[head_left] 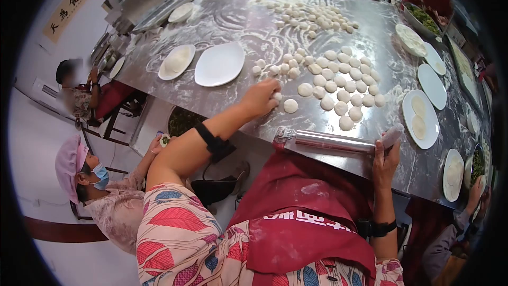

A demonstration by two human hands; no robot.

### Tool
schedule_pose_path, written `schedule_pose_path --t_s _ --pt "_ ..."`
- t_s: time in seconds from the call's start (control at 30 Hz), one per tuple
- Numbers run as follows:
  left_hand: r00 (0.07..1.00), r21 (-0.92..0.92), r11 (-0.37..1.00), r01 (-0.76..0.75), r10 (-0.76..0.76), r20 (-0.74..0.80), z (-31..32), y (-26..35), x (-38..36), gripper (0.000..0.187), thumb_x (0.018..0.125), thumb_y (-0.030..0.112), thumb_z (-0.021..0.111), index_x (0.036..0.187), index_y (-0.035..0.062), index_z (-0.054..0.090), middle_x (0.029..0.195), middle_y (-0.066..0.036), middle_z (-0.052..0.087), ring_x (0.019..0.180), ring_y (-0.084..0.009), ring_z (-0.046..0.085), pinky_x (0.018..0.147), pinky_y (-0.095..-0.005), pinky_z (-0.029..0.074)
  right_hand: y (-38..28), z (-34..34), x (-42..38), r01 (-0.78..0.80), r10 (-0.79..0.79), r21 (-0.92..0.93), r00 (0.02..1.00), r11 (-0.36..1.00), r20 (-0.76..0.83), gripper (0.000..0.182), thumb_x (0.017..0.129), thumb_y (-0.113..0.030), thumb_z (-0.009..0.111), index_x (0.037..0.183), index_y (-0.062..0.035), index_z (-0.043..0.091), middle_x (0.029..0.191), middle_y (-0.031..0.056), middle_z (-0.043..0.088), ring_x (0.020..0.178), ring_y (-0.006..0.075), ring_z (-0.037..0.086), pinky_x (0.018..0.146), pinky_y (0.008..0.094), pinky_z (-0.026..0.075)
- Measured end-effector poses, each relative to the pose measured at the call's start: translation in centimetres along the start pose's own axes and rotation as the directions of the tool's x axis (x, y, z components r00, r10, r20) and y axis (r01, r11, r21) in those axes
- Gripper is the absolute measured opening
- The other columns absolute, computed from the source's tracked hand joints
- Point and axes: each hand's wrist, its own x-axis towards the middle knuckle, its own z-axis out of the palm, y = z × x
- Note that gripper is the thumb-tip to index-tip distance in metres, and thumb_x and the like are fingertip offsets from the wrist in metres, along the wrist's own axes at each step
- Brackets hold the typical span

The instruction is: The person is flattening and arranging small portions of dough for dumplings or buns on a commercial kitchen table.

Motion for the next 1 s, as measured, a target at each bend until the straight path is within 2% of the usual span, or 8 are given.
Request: schedule_pose_path --t_s 0.13,0.23,0.33,0.53,0.63,0.73,0.83,1.0 --pt "0.997 -0.22 0.975 -0.006 -0.011 -0.077 -0.9 -1.2 -4.3 0.029 0.07 0.003 0.068 0.097 0.0039 0.059 0.09 -0.012 0.057 0.083 -0.0275 0.06 0.074 -0.0357 0.049 -0.4 0.1 0.0 -0.045 0.045 0.043 0.999 0.998 0.022 0.039 0.093 -0.025 0.06 0.118 0.0034 0.05 0.104 0.0167 0.059 0.094 0.0252 0.059 0.084 0.0351 0.046" --pt "0.996 -0.222 0.972 0.082 -0.09 -0.028 -1.4 -1.3 -6.7 0.029 0.07 0.006 0.068 0.097 0.0038 0.059 0.089 -0.011 0.057 0.082 -0.0267 0.06 0.074 -0.0357 0.049 -0.3 0.0 0.1 -0.106 0.105 0.034 0.994 0.994 0.043 0.04 0.093 -0.027 0.06 0.118 0.0031 0.051 0.105 0.0164 0.059 0.095 0.025 0.059 0.085 0.0345 0.045" --pt "0.993 -0.183 0.982 0.056 -0.075 -0.096 -1.0 -1.2 -7.3 0.027 0.074 0.006 0.069 0.099 0.0045 0.06 0.085 -0.008 0.054 0.075 -0.0196 0.058 0.069 -0.0328 0.048 -0.7 0.2 0.1 -0.086 0.085 0.034 0.996 0.996 0.029 0.038 0.094 -0.026 0.059 0.118 0.0029 0.052 0.105 0.0163 0.059 0.095 0.025 0.059 0.085 0.0349 0.045" --pt "0.97 0.064 0.998 -0.013 0.028 -0.241 0.2 -0.8 -7.2 0.026 0.074 0.013 0.07 0.097 0.0037 0.061 0.086 -0.012 0.056 0.072 -0.0273 0.058 0.066 -0.0349 0.049 -0.1 0.2 0.1 -0.025 0.026 -0.067 0.999 0.997 0.021 0.042 0.095 -0.03 0.057 0.119 0.0031 0.051 0.104 0.0128 0.059 0.091 0.0199 0.057 0.082 0.0313 0.045" --pt "0.99 -0.005 0.997 -0.082 0.081 -0.117 -0.8 -1.4 -7.9 0.026 0.074 0.015 0.071 0.096 0.0046 0.06 0.088 -0.013 0.056 0.079 -0.0293 0.058 0.072 -0.038 0.048 0.2 0.3 0.1 -0.01 0.011 -0.037 1.0 0.999 0.004 0.043 0.096 -0.032 0.056 0.121 0.0029 0.05 0.104 0.0112 0.058 0.089 0.0178 0.056 0.081 0.0296 0.045" --pt "0.996 0.069 0.994 -0.087 0.088 -0.017 -2.1 -1.0 -8.3 0.033 0.078 0.019 0.069 0.106 0.0034 0.058 0.099 -0.016 0.056 0.095 -0.0335 0.056 0.083 -0.0407 0.046 -0.1 0.4 0.1 -0.045 0.045 0.004 0.999 0.999 0.013 0.043 0.096 -0.032 0.056 0.121 0.0028 0.05 0.104 0.0111 0.058 0.09 0.0176 0.056 0.081 0.0295 0.045" --pt "0.959 0.113 0.992 -0.053 0.083 -0.271 -0.8 0.0 -6.7 0.054 0.08 0.032 0.068 0.121 0.0008 0.052 0.124 -0.022 0.051 0.118 -0.0383 0.046 0.098 -0.0477 0.038 -0.1 0.6 0.1 -0.065 0.064 0.016 0.998 0.998 0.013 0.042 0.096 -0.03 0.056 0.122 0.0029 0.049 0.108 0.0113 0.058 0.091 0.0173 0.056 0.081 0.0288 0.045" --pt "0.995 0.386 0.919 0.079 -0.047 -0.092 2.4 -0.2 -4.1 0.084 0.086 0.057 0.051 0.142 -0.0025 0.028 0.149 -0.024 0.023 0.14 -0.0377 0.018 0.111 -0.0566 0.013 0.2 0.5 0.0 -0.091 0.09 0.011 0.996 0.996 0.012 0.042 0.096 -0.028 0.057 0.124 0.0026 0.047 0.111 0.0114 0.057 0.092 0.017 0.057 0.081 0.0285 0.046"
